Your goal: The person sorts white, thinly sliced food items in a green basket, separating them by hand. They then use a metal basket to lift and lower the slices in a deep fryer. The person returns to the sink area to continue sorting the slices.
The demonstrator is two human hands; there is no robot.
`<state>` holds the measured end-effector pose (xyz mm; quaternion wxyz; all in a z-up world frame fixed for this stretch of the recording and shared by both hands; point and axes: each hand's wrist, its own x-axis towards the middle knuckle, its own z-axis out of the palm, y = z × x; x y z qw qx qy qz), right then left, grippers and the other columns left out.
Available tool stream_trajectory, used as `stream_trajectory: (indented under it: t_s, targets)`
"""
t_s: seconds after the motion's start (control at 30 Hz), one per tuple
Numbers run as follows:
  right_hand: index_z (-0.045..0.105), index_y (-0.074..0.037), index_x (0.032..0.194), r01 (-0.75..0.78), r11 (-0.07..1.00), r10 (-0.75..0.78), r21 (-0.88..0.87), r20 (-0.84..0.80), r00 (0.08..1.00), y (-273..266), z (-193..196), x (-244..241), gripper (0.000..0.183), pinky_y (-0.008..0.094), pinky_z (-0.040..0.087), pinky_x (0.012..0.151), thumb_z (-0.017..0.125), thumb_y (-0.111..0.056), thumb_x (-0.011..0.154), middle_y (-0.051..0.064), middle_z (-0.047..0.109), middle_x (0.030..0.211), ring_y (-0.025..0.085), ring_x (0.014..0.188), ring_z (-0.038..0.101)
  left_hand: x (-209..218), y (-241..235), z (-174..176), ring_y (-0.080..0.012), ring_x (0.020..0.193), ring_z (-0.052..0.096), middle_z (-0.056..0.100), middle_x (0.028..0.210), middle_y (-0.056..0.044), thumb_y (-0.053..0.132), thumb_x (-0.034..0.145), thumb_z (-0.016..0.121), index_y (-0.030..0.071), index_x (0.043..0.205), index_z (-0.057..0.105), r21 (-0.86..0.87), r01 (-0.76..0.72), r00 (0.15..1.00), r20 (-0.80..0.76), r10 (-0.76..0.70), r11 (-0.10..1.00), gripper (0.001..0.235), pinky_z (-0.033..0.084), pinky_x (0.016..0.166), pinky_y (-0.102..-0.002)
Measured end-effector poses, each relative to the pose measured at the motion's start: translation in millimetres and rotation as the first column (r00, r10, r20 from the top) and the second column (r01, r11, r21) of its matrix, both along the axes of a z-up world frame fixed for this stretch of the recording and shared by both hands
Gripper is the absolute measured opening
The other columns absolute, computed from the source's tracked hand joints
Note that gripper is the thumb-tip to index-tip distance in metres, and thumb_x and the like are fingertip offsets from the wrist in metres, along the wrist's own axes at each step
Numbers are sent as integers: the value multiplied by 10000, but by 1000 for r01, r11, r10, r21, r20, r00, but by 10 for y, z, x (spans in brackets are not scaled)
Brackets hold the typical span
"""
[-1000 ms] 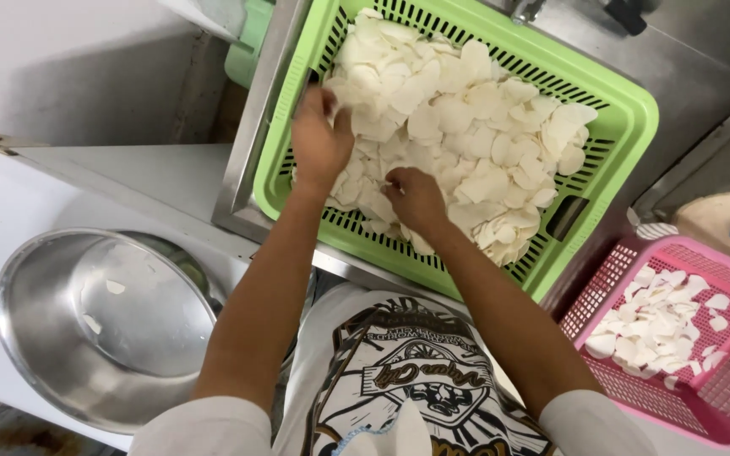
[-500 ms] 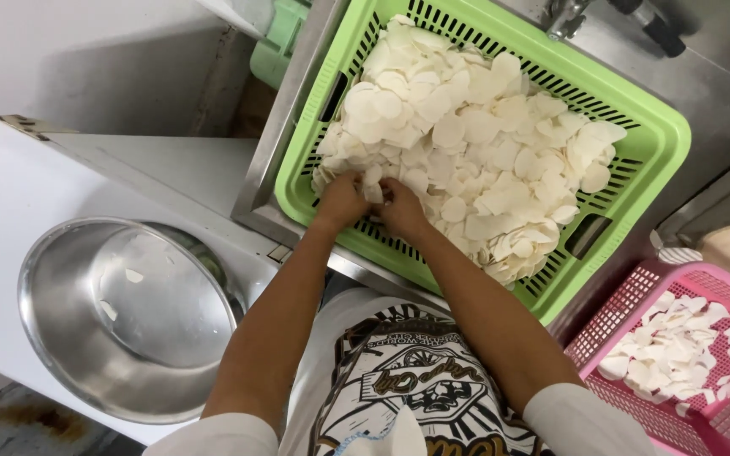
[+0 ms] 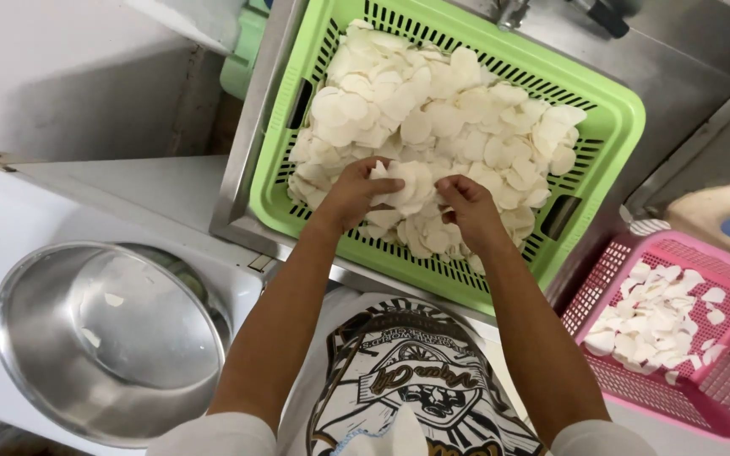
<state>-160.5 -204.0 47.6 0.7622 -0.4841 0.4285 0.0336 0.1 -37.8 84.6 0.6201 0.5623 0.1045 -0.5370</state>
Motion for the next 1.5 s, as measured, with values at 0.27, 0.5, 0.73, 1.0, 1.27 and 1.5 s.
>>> stream_trajectory:
  t_s: [0.27, 0.5, 0.73, 1.0, 1.27, 1.5]
  targets:
    - [665, -135, 1290, 82, 871, -222, 485, 238, 946, -9, -426, -162, 495, 470, 573, 1026, 548, -537, 1027, 86, 730, 1216, 267, 1136, 705, -152, -112, 73, -253, 990, 709, 701, 1059, -97, 151, 758, 931, 30, 1121, 734, -7, 89, 996, -8, -89, 996, 430, 664, 817, -428]
    - [639, -91, 1196, 88, 899, -200, 428, 224, 954, 22, -172, -121, 303, 431, 605, 944, 611, -352, 1046, 89, 767, 1122, 211, 1019, 743, -251, -102, -210, -212, 1024, 683, 721, 1082, -89, 284, 897, 837, 33, 1129, 736, 12, -20, 1000, -13, 20, 1000, 357, 626, 899, -432]
    - [546, -25, 1424, -45, 992, 41, -119, -28, 999, 2, 77, -133, 539, 519, 522, 989, 732, -248, 969, 227, 638, 1285, 353, 1188, 617, -304, -155, -161, -364, 1286, 579, 650, 1291, -191, 301, 932, 809, -14, 1324, 643, 10, 16, 994, -105, -15, 1000, 529, 603, 973, -545]
    - [678, -22, 1246, -47, 997, 47, -69, -1, 999, -14, -17, -68, 343, 421, 639, 804, 728, -264, 1009, 128, 739, 1057, 254, 911, 741, -272, -149, -252, -248, 1130, 640, 660, 1222, -131, 203, 878, 868, 3, 1360, 610, -44, 52, 993, -102, -56, 998, 582, 618, 921, -464]
    - [637, -23, 1276, -94, 982, 106, -162, 68, 992, -148, 261, -147, 393, 225, 567, 732, 775, -60, 909, 40, 711, 979, 99, 799, 662, -205, -122, -660, -190, 897, 685, 700, 918, -77, 121, 820, 880, 44, 1053, 754, 42, 19, 979, 204, -28, 999, 276, 573, 758, -322]
    - [725, -104, 858, -174, 893, 76, -415, -243, 967, -552, -320, -548, 360, 233, 470, 454, 833, -430, 963, 23, 601, 637, 101, 538, 584, -102, 34, -605, -166, 893, 699, 727, 961, -56, 209, 913, 737, 133, 1108, 748, 374, 8, 877, 444, -186, 928, 210, 565, 779, -326]
